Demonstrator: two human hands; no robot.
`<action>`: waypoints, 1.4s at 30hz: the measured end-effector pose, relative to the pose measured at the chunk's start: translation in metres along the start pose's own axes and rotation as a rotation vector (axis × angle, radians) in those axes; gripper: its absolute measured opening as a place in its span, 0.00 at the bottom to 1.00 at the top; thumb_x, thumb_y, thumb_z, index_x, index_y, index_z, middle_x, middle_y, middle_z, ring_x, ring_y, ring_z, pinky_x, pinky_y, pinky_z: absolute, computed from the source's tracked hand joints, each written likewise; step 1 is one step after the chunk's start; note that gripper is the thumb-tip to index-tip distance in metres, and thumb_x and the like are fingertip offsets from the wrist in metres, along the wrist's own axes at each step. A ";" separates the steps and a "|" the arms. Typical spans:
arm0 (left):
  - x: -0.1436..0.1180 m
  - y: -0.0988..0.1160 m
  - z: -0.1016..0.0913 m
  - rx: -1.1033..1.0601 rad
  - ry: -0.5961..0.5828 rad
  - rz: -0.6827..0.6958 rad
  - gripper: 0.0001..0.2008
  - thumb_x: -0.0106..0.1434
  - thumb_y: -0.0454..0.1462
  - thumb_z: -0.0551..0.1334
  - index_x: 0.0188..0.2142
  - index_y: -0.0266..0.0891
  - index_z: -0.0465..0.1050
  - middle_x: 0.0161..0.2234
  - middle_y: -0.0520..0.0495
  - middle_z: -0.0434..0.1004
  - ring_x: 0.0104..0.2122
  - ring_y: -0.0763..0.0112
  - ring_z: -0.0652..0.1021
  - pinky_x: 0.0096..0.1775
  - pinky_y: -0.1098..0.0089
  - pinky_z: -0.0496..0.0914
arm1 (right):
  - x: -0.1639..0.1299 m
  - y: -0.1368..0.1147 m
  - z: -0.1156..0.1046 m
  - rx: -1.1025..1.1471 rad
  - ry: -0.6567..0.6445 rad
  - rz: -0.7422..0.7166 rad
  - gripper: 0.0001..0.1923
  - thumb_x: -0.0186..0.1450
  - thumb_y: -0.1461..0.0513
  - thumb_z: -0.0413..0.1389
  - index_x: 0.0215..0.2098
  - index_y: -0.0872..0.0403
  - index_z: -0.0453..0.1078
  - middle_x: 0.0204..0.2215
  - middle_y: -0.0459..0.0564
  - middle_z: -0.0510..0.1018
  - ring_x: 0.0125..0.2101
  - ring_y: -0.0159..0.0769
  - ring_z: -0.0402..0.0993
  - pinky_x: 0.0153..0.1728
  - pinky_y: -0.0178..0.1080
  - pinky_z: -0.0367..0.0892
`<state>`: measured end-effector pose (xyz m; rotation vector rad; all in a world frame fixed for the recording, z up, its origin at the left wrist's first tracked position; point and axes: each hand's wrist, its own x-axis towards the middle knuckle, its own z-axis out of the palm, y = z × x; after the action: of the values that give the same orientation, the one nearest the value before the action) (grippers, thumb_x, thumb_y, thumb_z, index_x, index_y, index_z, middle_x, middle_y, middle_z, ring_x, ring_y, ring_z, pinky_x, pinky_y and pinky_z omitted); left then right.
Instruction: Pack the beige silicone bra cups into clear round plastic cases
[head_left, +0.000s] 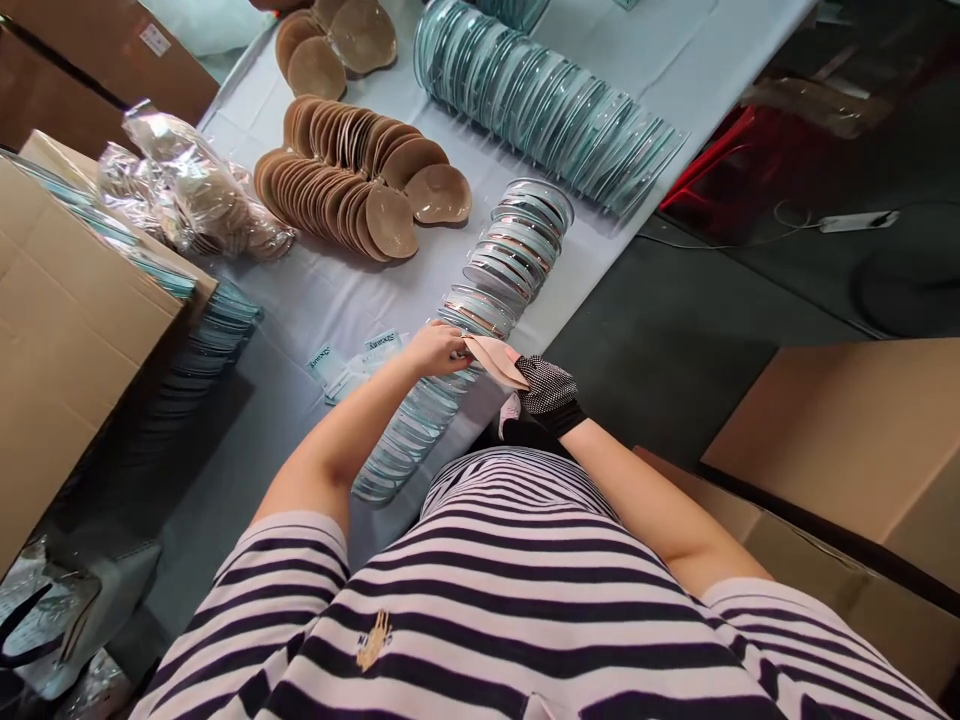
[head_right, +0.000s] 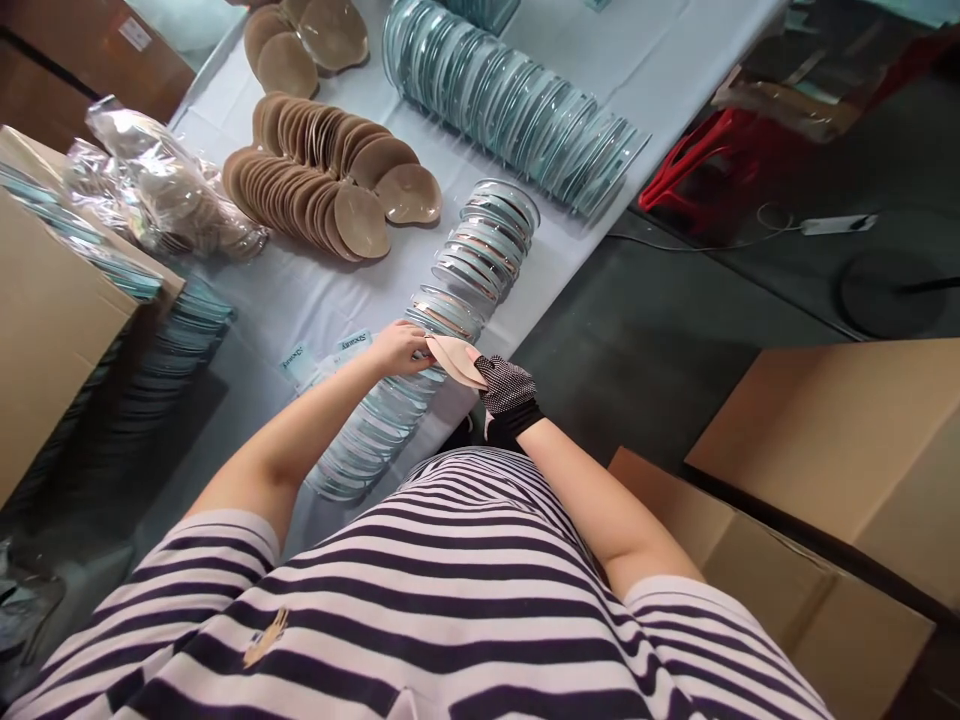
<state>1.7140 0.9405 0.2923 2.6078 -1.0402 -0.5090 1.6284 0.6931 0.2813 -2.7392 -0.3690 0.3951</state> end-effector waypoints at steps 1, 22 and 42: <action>0.000 -0.002 0.001 -0.016 0.023 -0.015 0.13 0.63 0.45 0.58 0.34 0.43 0.80 0.29 0.45 0.75 0.34 0.63 0.76 0.45 0.60 0.66 | 0.000 -0.001 -0.001 -0.002 -0.009 0.002 0.27 0.69 0.59 0.46 0.66 0.52 0.63 0.47 0.57 0.79 0.43 0.44 0.75 0.41 0.37 0.64; -0.021 0.010 0.031 -0.258 0.362 -0.510 0.47 0.47 0.43 0.73 0.62 0.42 0.52 0.62 0.34 0.61 0.61 0.49 0.68 0.58 0.55 0.67 | 0.064 -0.048 -0.010 0.037 -0.158 -0.088 0.24 0.70 0.56 0.48 0.63 0.55 0.61 0.51 0.60 0.78 0.45 0.46 0.77 0.40 0.40 0.66; -0.016 0.021 0.027 -0.240 0.291 -0.530 0.46 0.51 0.49 0.71 0.65 0.43 0.55 0.64 0.34 0.57 0.63 0.47 0.65 0.59 0.53 0.65 | 0.046 -0.014 0.033 0.053 -0.098 0.027 0.21 0.74 0.60 0.40 0.54 0.58 0.70 0.50 0.59 0.79 0.45 0.42 0.76 0.40 0.36 0.63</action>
<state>1.6786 0.9333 0.2797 2.6141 -0.1773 -0.3207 1.6579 0.7298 0.2468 -2.6820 -0.3423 0.5400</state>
